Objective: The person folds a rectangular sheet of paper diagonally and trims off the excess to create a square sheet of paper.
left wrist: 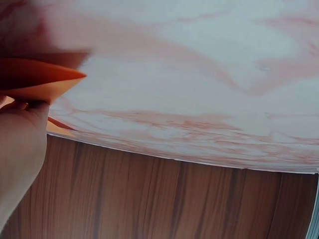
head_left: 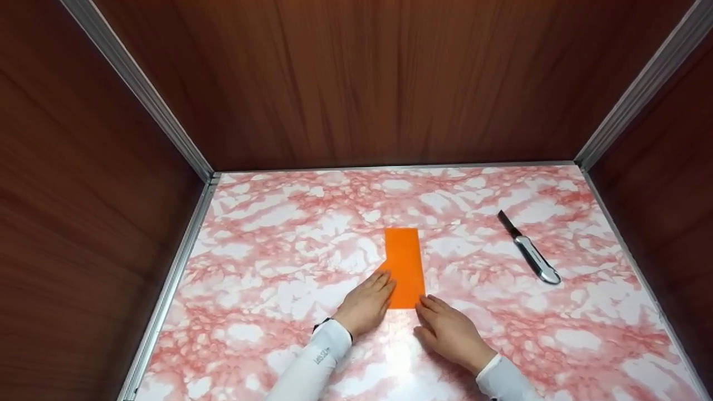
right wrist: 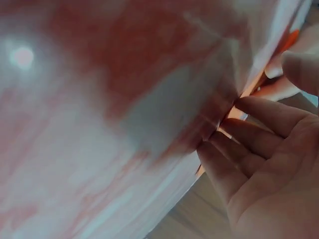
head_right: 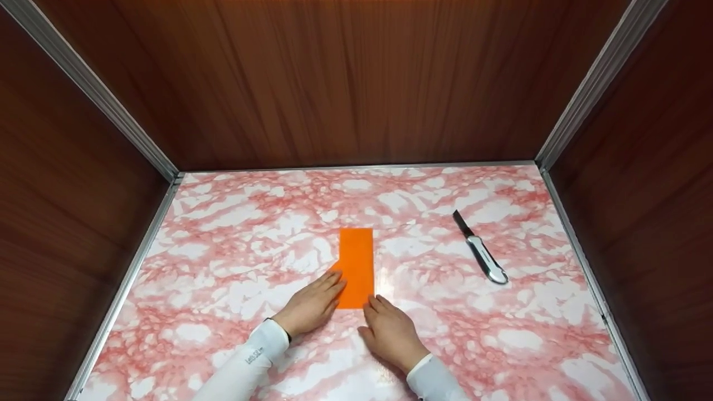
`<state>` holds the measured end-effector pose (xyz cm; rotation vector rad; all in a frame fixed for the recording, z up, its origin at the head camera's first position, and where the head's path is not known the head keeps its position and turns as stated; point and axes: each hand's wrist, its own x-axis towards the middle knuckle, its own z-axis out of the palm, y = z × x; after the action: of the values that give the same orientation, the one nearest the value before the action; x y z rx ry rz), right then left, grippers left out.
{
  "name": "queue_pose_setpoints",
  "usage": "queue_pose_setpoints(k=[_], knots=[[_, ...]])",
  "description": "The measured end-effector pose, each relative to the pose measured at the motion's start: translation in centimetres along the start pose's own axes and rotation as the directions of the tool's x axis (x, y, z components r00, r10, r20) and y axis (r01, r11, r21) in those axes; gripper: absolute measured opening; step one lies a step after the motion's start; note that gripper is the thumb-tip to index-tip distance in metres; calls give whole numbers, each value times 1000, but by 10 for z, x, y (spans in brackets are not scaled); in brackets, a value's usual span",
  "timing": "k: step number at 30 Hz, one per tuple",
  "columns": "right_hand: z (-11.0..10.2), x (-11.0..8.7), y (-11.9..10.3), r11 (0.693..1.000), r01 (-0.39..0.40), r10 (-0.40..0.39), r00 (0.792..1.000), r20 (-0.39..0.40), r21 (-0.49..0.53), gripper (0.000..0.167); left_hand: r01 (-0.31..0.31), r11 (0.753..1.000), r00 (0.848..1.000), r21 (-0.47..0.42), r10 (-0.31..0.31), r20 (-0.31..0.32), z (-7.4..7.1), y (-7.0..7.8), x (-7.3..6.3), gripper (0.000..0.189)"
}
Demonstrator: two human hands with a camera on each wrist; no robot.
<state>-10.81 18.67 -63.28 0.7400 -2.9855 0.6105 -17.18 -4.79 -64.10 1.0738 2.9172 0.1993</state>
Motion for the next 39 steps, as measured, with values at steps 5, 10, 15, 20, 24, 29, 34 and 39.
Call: queue_pose_setpoints(k=[5, 10, 15, 20, 24, 29, 34, 39], knots=[[-19, 2, 26, 996, -48, 58, 987, -151, 72, 47, -5, 1000, 1000, -26, 5, 18, 0, 1, 0, 48], [-52, 5, 78, 985, -154, 172, 939, -299, 81, 46, 5, 999, 1000, -34, -4, 20, 1, 1, -1, 48], [-78, 6, 133, 957, -284, 284, 874, -394, 61, 48, 3, 1000, 999, -31, -2, 36, -1, 0, -1, 49], [-86, 3, 167, 895, -442, 434, 837, -333, 54, 58, 11, 998, 997, -54, -7, 81, -4, 0, -1, 55], [-85, 2, 177, 862, -505, 495, 824, -277, 39, 55, 25, 994, 994, -105, -14, 109, -5, -1, -1, 64], [-87, 4, 177, 849, -527, 512, 805, -299, 33, 43, 36, 992, 993, -120, -23, 113, -5, -3, 0, 67], [-87, 5, 178, 844, -534, 518, 789, -331, 49, 37, 41, 991, 992, -123, -26, 120, -4, -3, -1, 66], [-84, 3, 182, 823, -560, 557, 759, -338, 97, 35, 37, 992, 993, -120, -23, 117, -3, -3, 0, 66]])
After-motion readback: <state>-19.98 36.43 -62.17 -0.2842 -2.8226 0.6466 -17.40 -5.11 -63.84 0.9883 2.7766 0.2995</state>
